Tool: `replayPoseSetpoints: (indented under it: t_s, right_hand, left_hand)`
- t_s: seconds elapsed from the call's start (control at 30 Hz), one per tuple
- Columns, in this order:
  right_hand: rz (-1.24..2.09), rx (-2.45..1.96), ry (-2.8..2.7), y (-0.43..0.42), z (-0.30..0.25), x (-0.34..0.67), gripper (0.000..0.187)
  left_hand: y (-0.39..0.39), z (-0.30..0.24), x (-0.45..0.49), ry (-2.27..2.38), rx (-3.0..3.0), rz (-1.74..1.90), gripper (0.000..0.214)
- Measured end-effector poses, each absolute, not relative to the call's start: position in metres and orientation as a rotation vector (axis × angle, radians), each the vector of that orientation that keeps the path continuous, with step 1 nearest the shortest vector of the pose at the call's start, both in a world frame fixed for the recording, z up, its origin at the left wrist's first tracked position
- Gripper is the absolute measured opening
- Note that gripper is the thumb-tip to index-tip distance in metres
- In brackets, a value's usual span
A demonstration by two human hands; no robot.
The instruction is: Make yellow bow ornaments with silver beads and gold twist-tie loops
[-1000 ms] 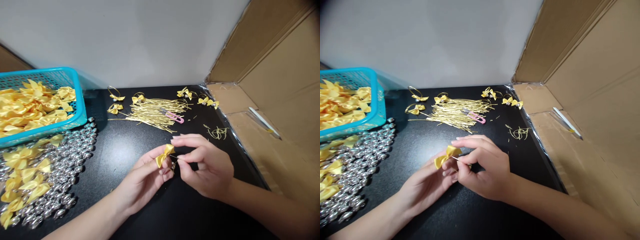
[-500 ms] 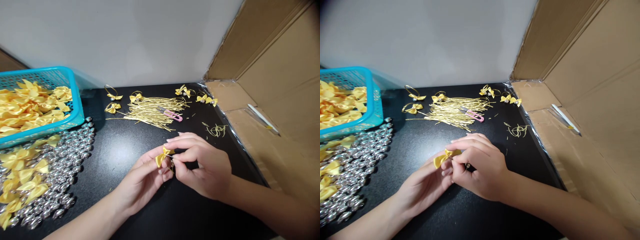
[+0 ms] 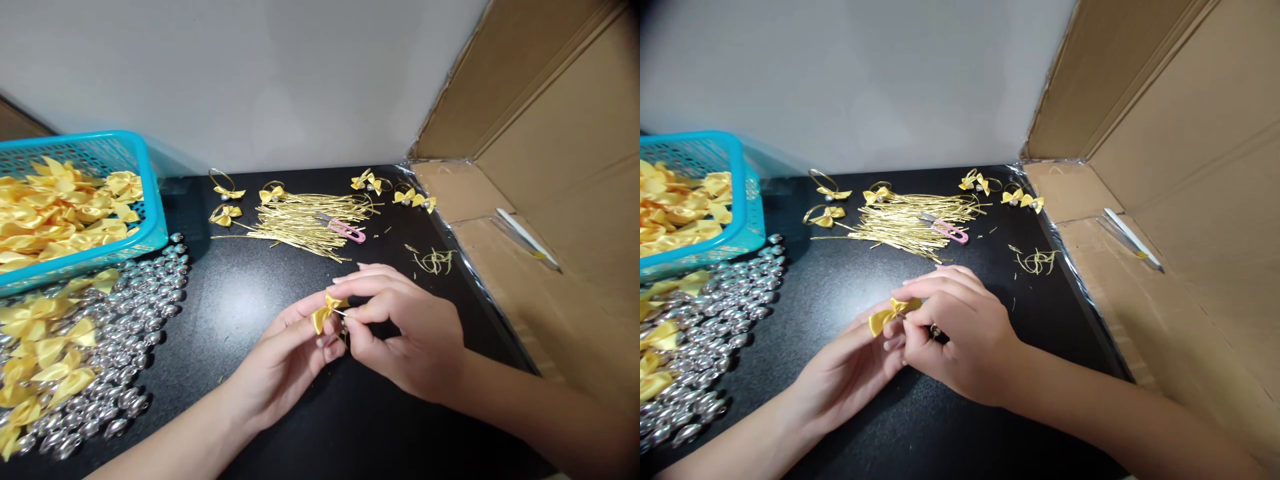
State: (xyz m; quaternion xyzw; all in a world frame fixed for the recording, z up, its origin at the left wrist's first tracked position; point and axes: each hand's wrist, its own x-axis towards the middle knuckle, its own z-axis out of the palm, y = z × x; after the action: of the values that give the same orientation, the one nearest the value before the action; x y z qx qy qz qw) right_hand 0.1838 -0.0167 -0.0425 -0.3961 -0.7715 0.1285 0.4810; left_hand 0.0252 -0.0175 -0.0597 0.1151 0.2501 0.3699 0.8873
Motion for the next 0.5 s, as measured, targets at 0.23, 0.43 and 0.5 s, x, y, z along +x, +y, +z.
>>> replayPoseSetpoints:
  t_s: [0.23,0.43,0.5]
  right_hand:
    - [0.33,-1.002,-1.983,-0.0167,-0.0384,0.1874,0.017]
    - [0.312,-1.026,-2.017,-0.0187,-0.0346,0.188,0.017]
    - [0.315,-1.026,-2.011,-0.0196,-0.0344,0.1886,0.017]
  left_hand:
    - [-0.0172,-0.0593,0.0253,0.577,0.292,0.75,0.014]
    - [-0.0166,-0.0607,0.0257,0.617,0.321,0.758,0.015]
    - [-0.0167,-0.0612,0.0258,0.631,0.352,0.763,0.018]
